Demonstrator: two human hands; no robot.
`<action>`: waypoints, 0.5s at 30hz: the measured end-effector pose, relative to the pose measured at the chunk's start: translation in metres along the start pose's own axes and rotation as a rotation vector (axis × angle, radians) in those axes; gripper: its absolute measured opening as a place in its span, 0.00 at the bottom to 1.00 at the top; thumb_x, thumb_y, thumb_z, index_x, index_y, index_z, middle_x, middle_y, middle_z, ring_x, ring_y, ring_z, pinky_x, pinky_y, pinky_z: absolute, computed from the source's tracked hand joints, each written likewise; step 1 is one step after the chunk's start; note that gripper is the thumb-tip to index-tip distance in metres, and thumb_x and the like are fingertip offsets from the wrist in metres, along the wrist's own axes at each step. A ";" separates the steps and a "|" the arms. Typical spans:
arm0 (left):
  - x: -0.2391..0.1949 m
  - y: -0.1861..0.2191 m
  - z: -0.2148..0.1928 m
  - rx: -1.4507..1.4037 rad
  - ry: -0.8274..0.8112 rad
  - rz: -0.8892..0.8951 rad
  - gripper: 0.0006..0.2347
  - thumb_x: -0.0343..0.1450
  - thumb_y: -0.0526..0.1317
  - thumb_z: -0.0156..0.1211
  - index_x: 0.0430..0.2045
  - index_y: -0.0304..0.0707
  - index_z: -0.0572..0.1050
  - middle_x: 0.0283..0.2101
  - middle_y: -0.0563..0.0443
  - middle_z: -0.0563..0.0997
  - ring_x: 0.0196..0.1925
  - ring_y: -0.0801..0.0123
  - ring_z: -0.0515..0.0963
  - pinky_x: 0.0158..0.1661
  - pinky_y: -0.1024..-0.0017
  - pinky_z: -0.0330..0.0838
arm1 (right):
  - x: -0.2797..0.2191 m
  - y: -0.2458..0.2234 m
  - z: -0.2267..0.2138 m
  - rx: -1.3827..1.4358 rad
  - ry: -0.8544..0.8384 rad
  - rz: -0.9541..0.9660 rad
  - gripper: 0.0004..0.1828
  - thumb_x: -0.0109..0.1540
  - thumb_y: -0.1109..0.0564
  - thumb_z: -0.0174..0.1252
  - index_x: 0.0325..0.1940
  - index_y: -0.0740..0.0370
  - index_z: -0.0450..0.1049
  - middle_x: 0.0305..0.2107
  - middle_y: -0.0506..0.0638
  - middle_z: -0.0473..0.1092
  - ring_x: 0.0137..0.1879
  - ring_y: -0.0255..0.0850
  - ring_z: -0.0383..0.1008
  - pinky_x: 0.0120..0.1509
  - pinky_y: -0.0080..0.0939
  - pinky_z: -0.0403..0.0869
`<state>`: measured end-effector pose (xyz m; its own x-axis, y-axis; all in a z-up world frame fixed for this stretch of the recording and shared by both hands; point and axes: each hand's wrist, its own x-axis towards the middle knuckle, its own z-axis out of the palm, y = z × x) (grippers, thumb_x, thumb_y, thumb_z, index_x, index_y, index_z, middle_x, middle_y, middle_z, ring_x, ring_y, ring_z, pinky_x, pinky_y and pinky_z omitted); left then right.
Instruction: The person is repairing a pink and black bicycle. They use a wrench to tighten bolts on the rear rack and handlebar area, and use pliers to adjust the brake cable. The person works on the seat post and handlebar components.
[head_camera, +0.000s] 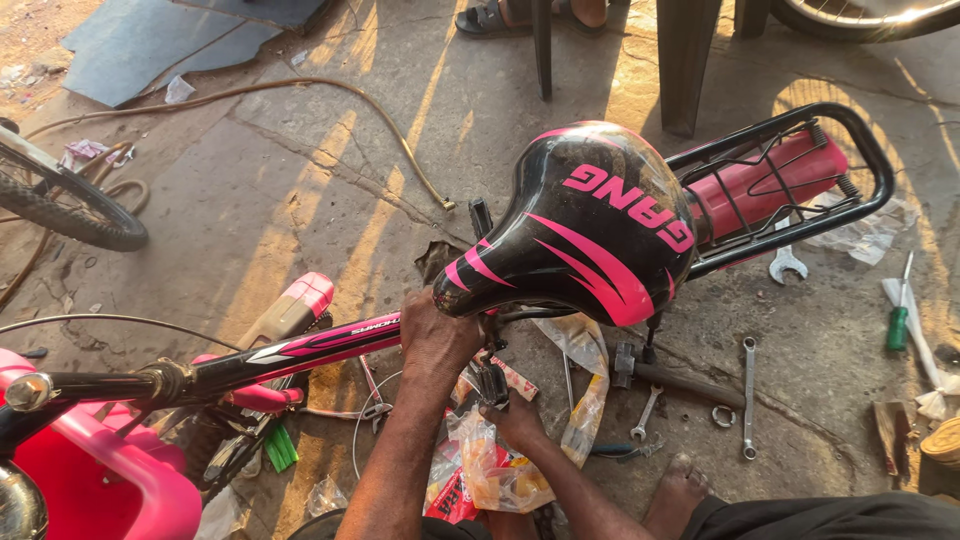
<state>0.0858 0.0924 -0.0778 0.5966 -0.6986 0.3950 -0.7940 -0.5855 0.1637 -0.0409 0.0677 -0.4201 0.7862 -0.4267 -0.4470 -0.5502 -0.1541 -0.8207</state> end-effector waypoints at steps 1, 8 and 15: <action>-0.001 0.000 0.001 0.001 -0.023 -0.020 0.06 0.62 0.41 0.70 0.25 0.41 0.81 0.23 0.45 0.81 0.27 0.50 0.83 0.29 0.54 0.75 | -0.002 -0.001 -0.002 0.027 -0.026 0.003 0.34 0.56 0.40 0.67 0.59 0.61 0.70 0.47 0.57 0.77 0.55 0.48 0.78 0.62 0.48 0.73; 0.001 -0.007 0.012 0.142 -0.215 -0.065 0.04 0.59 0.40 0.68 0.21 0.42 0.81 0.23 0.43 0.81 0.29 0.49 0.83 0.34 0.53 0.75 | -0.010 -0.032 -0.009 -0.016 -0.185 0.011 0.27 0.62 0.37 0.64 0.39 0.66 0.78 0.30 0.56 0.76 0.37 0.44 0.77 0.45 0.47 0.73; -0.002 -0.011 0.016 0.166 -0.192 -0.041 0.05 0.61 0.40 0.63 0.23 0.39 0.81 0.28 0.42 0.81 0.33 0.51 0.82 0.38 0.54 0.72 | -0.024 -0.056 -0.011 0.054 -0.243 0.045 0.26 0.60 0.37 0.65 0.32 0.66 0.78 0.23 0.49 0.75 0.28 0.36 0.75 0.34 0.40 0.74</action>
<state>0.0950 0.0938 -0.0955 0.6519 -0.7286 0.2100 -0.7479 -0.6636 0.0194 -0.0323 0.0765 -0.3594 0.8094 -0.2044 -0.5506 -0.5755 -0.0894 -0.8129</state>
